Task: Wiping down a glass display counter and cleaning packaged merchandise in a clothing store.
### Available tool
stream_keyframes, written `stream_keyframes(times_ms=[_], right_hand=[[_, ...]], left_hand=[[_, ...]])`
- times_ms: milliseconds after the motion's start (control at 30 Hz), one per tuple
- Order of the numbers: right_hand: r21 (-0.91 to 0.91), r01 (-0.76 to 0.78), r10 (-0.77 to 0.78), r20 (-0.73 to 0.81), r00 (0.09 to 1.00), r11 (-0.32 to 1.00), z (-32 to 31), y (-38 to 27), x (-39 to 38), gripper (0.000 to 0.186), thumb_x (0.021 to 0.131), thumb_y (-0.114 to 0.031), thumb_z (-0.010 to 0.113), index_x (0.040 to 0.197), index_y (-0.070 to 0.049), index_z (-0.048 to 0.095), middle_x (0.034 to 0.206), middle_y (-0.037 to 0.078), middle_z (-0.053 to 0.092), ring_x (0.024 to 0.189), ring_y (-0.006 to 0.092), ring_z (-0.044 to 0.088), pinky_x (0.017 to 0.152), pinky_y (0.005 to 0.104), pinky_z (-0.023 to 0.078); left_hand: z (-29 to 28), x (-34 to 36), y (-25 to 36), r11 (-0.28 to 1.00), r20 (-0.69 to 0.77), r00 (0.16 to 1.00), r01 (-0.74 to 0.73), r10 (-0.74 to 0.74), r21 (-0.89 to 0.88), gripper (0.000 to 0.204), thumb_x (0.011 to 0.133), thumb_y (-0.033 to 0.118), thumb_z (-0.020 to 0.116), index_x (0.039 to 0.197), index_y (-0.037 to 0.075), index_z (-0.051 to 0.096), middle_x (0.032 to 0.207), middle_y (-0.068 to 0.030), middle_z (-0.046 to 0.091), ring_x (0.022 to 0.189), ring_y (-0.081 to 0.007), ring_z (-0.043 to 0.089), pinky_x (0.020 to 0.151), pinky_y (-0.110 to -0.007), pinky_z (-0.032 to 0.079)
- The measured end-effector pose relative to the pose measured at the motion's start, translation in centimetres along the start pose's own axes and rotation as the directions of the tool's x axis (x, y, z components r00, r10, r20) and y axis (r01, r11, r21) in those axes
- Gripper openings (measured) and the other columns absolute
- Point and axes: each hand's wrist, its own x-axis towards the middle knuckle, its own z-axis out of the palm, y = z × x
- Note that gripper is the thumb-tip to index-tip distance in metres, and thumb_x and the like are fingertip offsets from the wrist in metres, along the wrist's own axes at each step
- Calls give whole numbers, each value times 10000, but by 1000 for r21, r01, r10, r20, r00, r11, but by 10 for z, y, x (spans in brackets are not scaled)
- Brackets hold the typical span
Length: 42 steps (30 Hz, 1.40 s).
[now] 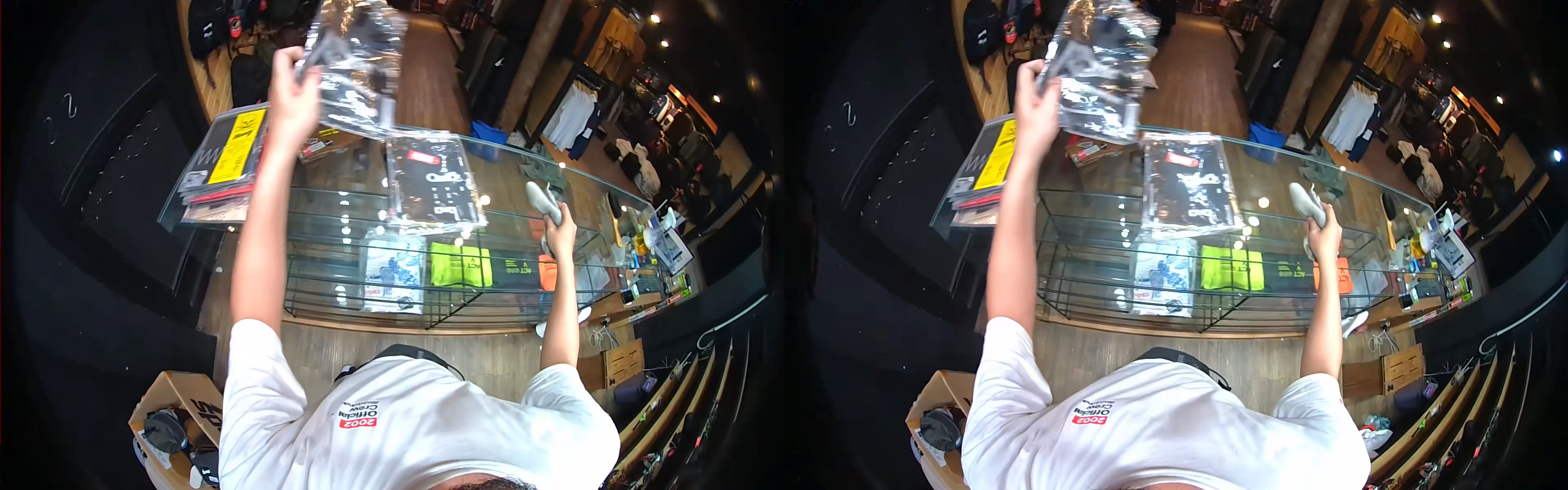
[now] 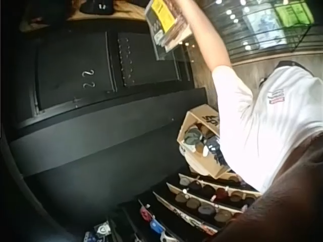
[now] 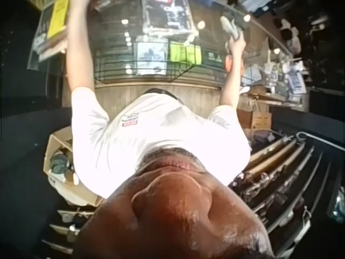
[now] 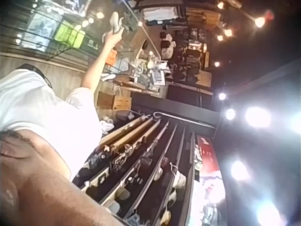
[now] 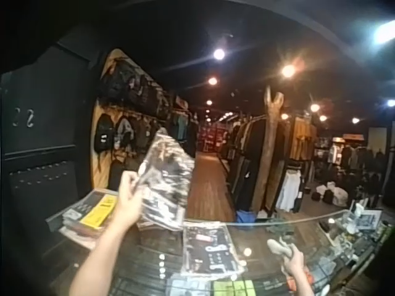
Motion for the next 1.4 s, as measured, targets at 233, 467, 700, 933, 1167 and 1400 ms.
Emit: stream_keyframes(times_ms=[233,467,700,933,1167,1400], right_hand=[[594,-101,262,-189,946,798,-80,125,34,413,961,-180,709,1322,-3,614,1224,114,684,1112,212,625,989,343,468],[498,52,-4,-98,995,866,-134,79,38,398,911,-136,742,1261,20,637,1125,79,688,1034,174,628,928,309,488],[689,-328,-231,586,776,646,-83,21,25,404,963,-182,665,1313,1,577,1204,65,641,1154,184,583,1033,327,425],[346,549,-649,445,618,761,-55,-24,6,693,867,-195,728,1499,-151,447,1160,180,530,1099,389,529,944,467,466],[104,561,-527,515,676,821,5,30,73,480,819,-66,705,1275,-208,667,1141,161,610,1075,382,619,901,460,532],[237,281,-367,539,759,930,27,-6,75,522,834,-85,728,1341,-150,626,1157,201,664,1051,370,663,943,448,533]], left_hand=[[243,-146,67,820,431,878,397,-208,-412,725,786,-149,463,1469,94,474,1512,-141,493,1454,-261,403,1187,-347,318],[323,-279,66,938,589,792,-58,-164,340,444,790,8,646,1231,-46,640,1432,-289,475,1347,-430,445,1117,-503,392],[288,-288,112,879,594,762,-69,-259,472,449,828,340,758,1009,-57,650,1054,-175,578,1038,-335,511,899,-452,407],[287,-306,122,824,488,819,-34,-301,566,666,754,475,782,1042,-88,576,1152,-223,544,1109,-364,490,992,-467,384],[287,-305,125,827,446,837,14,-316,561,809,680,433,855,1221,-58,508,1174,-180,541,1168,-335,485,1058,-457,348],[288,-309,121,867,391,868,85,-307,491,1020,662,364,896,1413,-50,343,1221,-218,533,1166,-368,499,1046,-454,401]])
